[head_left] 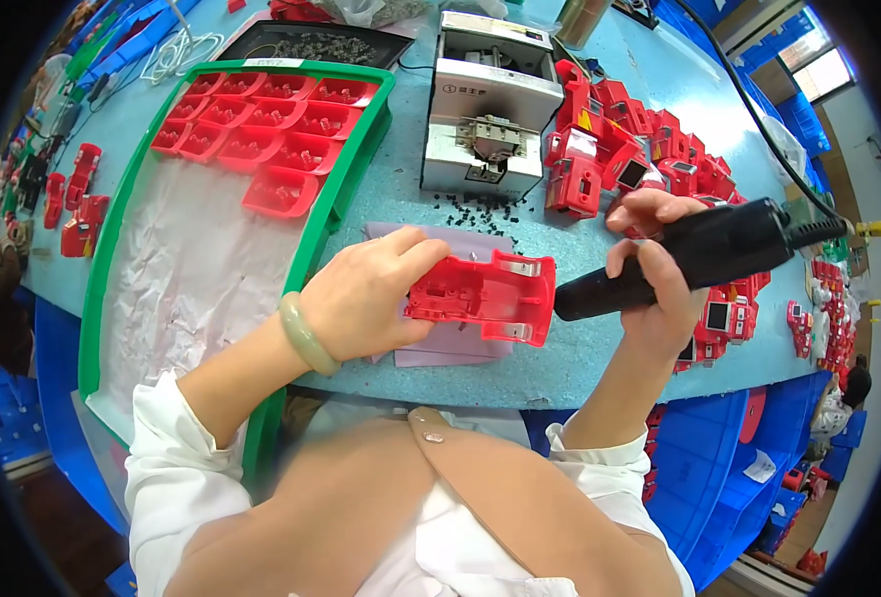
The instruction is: Using an electric screwdriver to secure components into red plastic toy housings at a factory workbench.
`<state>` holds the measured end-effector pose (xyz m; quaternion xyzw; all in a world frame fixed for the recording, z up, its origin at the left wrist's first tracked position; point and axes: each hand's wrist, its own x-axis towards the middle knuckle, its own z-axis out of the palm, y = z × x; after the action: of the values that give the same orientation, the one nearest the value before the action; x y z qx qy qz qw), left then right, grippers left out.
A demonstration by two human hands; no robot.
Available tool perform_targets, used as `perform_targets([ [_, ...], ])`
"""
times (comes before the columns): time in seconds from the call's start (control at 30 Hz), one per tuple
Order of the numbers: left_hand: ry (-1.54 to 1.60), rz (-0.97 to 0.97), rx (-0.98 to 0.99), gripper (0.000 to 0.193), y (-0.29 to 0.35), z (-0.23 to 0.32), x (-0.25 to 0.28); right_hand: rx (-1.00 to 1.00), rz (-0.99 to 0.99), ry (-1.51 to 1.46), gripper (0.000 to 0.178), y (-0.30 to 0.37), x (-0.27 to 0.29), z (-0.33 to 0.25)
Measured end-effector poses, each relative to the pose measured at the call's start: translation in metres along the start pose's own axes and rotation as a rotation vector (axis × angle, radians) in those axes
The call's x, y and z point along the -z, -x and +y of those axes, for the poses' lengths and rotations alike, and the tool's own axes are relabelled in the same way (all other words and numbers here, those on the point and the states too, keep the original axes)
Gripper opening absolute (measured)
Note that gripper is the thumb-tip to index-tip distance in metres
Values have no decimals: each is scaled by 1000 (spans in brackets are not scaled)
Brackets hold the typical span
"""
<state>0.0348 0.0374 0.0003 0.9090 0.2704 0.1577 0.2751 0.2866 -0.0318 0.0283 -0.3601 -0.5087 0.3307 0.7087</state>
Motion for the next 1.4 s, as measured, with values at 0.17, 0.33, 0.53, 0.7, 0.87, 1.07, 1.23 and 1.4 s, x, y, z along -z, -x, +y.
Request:
perform_targets([
  [0.17, 50, 81, -86, 52, 1, -5, 0, 105, -85, -37, 31, -13, 0, -9],
  [0.33, 38, 64, -75, 54, -1, -11, 0, 104, 50, -37, 34, -17, -8, -11],
  [0.53, 82, 98, -108, 55, -5, -19, -5, 169, -41, -126, 36, -27, 1, -11],
  [0.7, 53, 17, -53, 54, -9, -25, -11, 297, 40, -240, 34, -43, -13, -4],
  [0.87, 149, 9, 11, 53, -8, -27, -11, 422, 129, 3, 30, -76, -49, 32],
  [1.07, 175, 43, 15, 53, -6, -30, -13, 326, 91, 170, 30, -102, -75, 71],
  [1.23, 110, 50, 4, 51, -4, -32, -9, 129, 4, 134, 32, -99, -80, 62],
  [1.4, 75, 44, 20, 50, 4, -37, -12, 97, 13, -34, 34, -60, -91, 22],
])
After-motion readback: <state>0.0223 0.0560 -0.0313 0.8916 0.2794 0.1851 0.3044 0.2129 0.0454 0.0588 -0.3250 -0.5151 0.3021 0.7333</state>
